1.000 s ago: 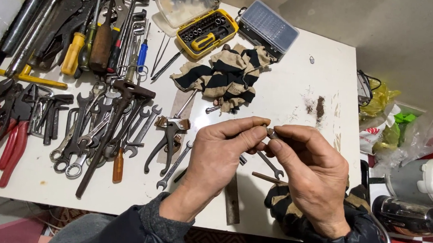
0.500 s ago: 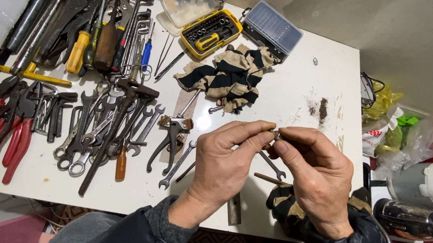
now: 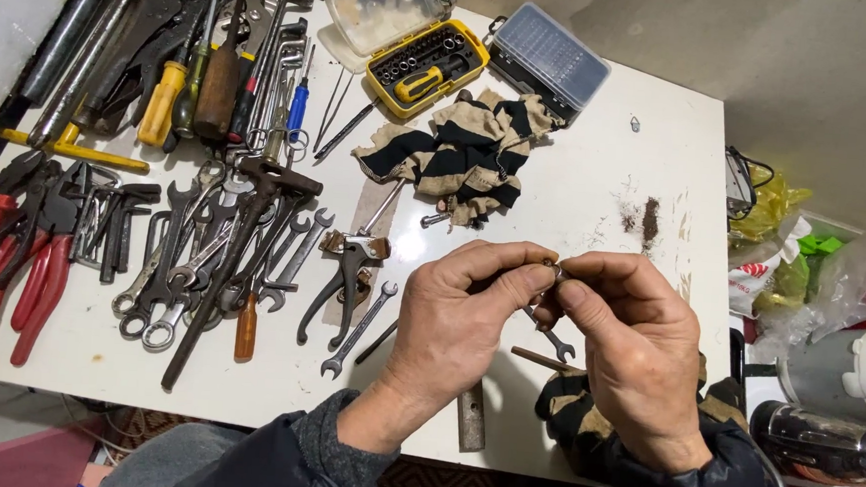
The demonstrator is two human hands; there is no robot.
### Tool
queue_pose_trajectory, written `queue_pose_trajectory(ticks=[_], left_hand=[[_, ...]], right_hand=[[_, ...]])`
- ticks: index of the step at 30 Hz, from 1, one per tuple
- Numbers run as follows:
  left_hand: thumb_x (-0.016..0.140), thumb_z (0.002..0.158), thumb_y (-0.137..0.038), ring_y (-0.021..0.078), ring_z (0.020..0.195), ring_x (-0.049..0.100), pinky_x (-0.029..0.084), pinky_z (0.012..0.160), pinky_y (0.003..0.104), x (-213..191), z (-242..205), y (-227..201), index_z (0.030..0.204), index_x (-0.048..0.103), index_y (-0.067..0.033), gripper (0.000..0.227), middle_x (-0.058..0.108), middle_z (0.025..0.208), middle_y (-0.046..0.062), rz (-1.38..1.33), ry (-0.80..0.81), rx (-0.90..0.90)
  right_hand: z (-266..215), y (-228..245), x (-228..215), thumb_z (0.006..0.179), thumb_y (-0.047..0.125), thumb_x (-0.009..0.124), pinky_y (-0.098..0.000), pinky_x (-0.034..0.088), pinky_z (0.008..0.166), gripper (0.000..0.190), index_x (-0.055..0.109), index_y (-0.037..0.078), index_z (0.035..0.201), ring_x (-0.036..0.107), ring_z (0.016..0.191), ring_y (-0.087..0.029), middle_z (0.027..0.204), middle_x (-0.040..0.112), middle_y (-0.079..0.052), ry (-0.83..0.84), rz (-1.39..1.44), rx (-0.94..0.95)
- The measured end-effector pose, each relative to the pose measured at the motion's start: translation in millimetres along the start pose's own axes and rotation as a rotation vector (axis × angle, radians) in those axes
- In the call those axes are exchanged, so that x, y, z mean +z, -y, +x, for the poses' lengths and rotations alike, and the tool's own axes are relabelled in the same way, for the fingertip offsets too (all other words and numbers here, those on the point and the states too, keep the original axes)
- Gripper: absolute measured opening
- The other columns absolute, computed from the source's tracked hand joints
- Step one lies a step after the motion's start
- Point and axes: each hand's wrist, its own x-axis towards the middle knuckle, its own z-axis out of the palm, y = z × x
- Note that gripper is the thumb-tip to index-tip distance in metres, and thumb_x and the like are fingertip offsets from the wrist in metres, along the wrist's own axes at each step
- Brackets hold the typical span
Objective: The person sits at a cluttered workbench and uses a small wrench to tighten a nut onto a bolt. They then pick up a socket from a yellow case and attach it to the bolt, followed by another nut, assembling the small mechanical components by hand.
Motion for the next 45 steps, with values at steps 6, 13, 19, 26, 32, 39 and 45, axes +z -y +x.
queue_pose_trajectory(ticks=[6,13,19,26,32,39,45], left_hand=[[0.074,0.088,-0.017,0.0117,0.07,0.066,0.057,0.07,0.025,-3,6,6,0.104,0.081,-0.0074,0.02,0.076,0.08,0.004,-0.004,0.023,-0.145],[0.069,0.091,-0.015,0.015,0.074,0.058,0.053,0.069,0.028,-5,8,3,0.103,0.077,-0.0018,0.02,0.067,0.083,0.006,-0.071,0.002,-0.321],[0.07,0.093,-0.012,0.0159,0.075,0.063,0.052,0.067,0.027,-8,13,13,0.103,0.075,-0.0016,0.016,0.07,0.088,0.007,-0.227,-0.058,-0.417],[0.062,0.098,-0.006,0.0264,0.085,0.069,0.057,0.072,0.034,-21,20,5,0.104,0.066,0.0031,0.012,0.068,0.097,0.016,-0.49,-0.093,-0.42],[0.058,0.099,-0.005,0.0347,0.091,0.073,0.062,0.075,0.04,-35,26,-10,0.111,0.06,0.002,0.013,0.067,0.104,0.019,-0.598,-0.194,-0.315],[0.059,0.101,-0.005,0.0331,0.09,0.07,0.06,0.075,0.04,-39,24,-32,0.109,0.064,0.0008,0.012,0.066,0.102,0.017,-0.58,-0.275,-0.33],[0.061,0.1,-0.003,0.0327,0.082,0.072,0.062,0.069,0.037,-45,27,-22,0.107,0.063,0.0021,0.009,0.064,0.094,0.017,-0.668,-0.233,-0.277]], right_hand=[[4,-4,-1,0.092,0.002,0.067,-0.034,0.059,0.061,0.015,0.064,-0.004,0.106,0.068,0.065,-0.024,0.081,0.068,-0.015,0.002,0.021,0.082],[3,0,5,0.093,0.001,0.066,-0.0352,0.063,0.062,0.016,0.064,-0.005,0.107,0.068,0.066,-0.025,0.084,0.068,-0.017,0.027,-0.105,0.1],[6,-3,0,0.094,0.005,0.065,-0.0355,0.06,0.069,0.025,0.066,-0.006,0.116,0.067,0.07,-0.025,0.09,0.069,-0.016,0.076,-0.1,0.141],[14,-25,0,0.091,0.011,0.067,-0.0332,0.058,0.079,0.026,0.071,0.005,0.116,0.071,0.082,-0.021,0.104,0.075,-0.011,0.088,-0.561,0.348],[-2,-106,-23,0.086,0.022,0.066,-0.0499,0.053,0.074,0.03,0.069,0.018,0.116,0.067,0.084,-0.04,0.101,0.065,-0.01,0.372,-1.234,0.075],[9,-123,-29,0.088,0.025,0.063,-0.0483,0.054,0.07,0.019,0.065,0.017,0.105,0.066,0.084,-0.038,0.102,0.066,-0.006,0.445,-1.281,0.078],[72,-61,-8,0.092,0.027,0.064,-0.0408,0.056,0.096,0.036,0.068,0.014,0.125,0.067,0.111,-0.025,0.121,0.073,-0.007,0.203,-1.151,0.243]])
